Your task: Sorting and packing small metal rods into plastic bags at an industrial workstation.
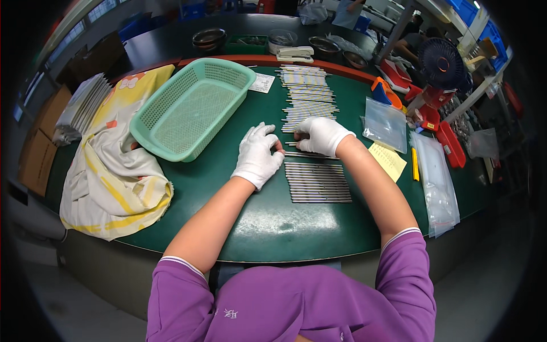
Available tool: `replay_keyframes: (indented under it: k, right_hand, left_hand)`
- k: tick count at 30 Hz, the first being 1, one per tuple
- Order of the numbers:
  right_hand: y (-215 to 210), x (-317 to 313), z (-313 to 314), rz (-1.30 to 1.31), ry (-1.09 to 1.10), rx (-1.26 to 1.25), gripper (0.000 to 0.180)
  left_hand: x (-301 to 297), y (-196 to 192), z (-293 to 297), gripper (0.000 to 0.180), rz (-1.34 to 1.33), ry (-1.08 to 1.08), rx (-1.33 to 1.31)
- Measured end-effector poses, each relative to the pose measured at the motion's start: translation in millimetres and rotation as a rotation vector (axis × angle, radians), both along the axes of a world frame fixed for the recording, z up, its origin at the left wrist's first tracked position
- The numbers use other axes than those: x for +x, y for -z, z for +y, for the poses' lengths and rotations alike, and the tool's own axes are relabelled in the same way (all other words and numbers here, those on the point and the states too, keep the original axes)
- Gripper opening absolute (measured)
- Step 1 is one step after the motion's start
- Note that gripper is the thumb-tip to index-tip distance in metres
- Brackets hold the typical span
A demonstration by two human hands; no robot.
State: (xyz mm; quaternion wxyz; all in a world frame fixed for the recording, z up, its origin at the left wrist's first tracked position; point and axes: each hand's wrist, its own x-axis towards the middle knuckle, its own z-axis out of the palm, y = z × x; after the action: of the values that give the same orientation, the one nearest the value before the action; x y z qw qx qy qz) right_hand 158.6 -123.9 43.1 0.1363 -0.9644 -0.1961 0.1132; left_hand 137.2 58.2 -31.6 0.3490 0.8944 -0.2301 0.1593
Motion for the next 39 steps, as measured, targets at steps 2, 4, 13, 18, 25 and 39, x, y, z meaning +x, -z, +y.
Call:
replay_keyframes:
  k: [2,4,13,18,25,39]
  right_hand:
    - [6,-1,-6,-0.025,-0.03,0.006,0.025]
    - [2,-4,-1,-0.044,-0.064,0.017,0.024]
    - [-9,2,3,-0.093,-0.05,-0.259,0.02]
    - [0,2,-20,-0.079,-0.092,-0.234,0.017]
    - [28,-10,-58,-0.332,-0.055,-0.027,0.011]
    - [35,-34,-70,-0.238,0.163,0.904,0.044]
  left_hand:
    - [0,-3,-2,0.011,-0.007,0.006,0.016]
    - [-3,-3,-1,0.012,-0.025,0.02,0.048]
    - [-4,-7,0,0.011,-0.012,0.039,0.042]
    - [-1,1,-1,0.007,-0.031,0.023,0.059]
    - [6,9,0,0.005,-0.06,-0.03,-0.007]
    - [3,6,-3,0.036,0.536,0.142,-0.954]
